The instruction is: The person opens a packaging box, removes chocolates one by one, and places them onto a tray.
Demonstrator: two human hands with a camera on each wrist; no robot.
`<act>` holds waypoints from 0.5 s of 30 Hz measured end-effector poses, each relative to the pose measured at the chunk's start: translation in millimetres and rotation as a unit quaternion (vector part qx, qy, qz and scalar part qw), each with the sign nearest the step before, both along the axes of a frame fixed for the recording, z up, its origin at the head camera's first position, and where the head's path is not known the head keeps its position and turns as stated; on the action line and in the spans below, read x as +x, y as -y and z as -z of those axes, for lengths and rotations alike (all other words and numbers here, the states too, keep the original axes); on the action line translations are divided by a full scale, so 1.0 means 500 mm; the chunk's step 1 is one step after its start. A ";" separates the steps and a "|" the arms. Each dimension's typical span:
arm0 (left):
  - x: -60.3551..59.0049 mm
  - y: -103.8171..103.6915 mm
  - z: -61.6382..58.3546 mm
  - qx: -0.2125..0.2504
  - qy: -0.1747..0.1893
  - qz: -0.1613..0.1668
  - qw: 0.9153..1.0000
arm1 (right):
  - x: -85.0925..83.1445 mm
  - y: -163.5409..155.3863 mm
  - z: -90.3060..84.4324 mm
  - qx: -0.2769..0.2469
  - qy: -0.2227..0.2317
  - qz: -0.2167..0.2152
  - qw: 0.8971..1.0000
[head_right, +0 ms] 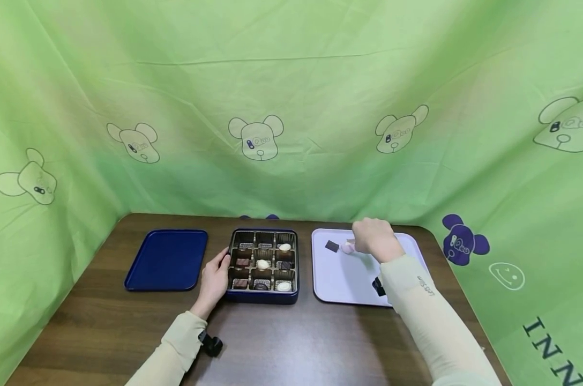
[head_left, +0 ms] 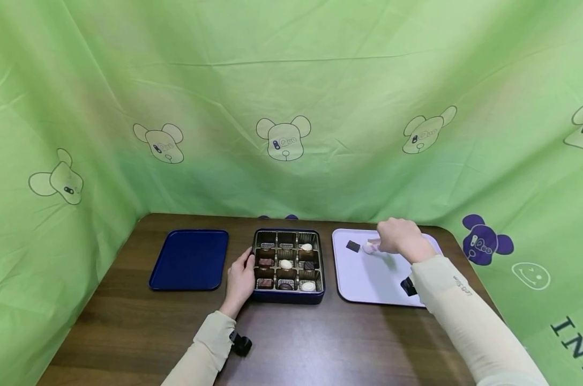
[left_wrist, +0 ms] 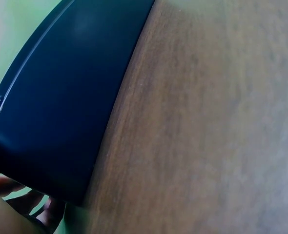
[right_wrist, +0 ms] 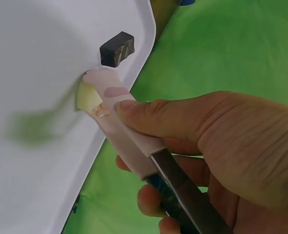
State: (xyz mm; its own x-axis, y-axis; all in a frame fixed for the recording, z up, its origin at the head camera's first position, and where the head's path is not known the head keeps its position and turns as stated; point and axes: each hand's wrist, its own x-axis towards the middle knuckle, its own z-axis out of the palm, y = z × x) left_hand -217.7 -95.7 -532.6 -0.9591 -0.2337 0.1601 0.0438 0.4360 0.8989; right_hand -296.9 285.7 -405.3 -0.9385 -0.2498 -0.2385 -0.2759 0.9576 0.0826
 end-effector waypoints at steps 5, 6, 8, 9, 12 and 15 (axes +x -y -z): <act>0.000 0.001 0.001 -0.001 -0.002 -0.001 1.000 | -0.001 0.003 -0.003 0.006 0.009 0.010 1.000; -0.001 0.001 0.001 -0.001 -0.003 -0.002 1.000 | -0.002 0.003 -0.004 0.008 0.009 0.013 1.000; 0.000 0.001 -0.001 0.000 0.000 -0.001 1.000 | -0.003 0.004 -0.005 0.008 0.011 0.015 1.000; 0.000 0.001 -0.001 0.001 -0.001 -0.001 1.000 | -0.004 0.005 -0.006 0.007 0.011 0.014 1.000; 0.000 0.001 -0.002 0.002 0.002 0.001 1.000 | -0.004 0.008 -0.009 0.006 0.010 0.012 1.000; 0.001 0.001 -0.001 0.001 0.000 0.005 1.000 | -0.004 0.008 -0.013 0.006 0.010 0.010 1.000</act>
State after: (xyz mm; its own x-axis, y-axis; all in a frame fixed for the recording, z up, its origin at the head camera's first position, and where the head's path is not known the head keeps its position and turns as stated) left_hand -217.4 -96.5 -532.1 -0.9611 -0.2250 0.1602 0.0484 0.4341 0.8996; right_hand -298.8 281.7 -398.9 -0.9384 -0.2278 -0.2597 -0.2581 0.9620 0.0890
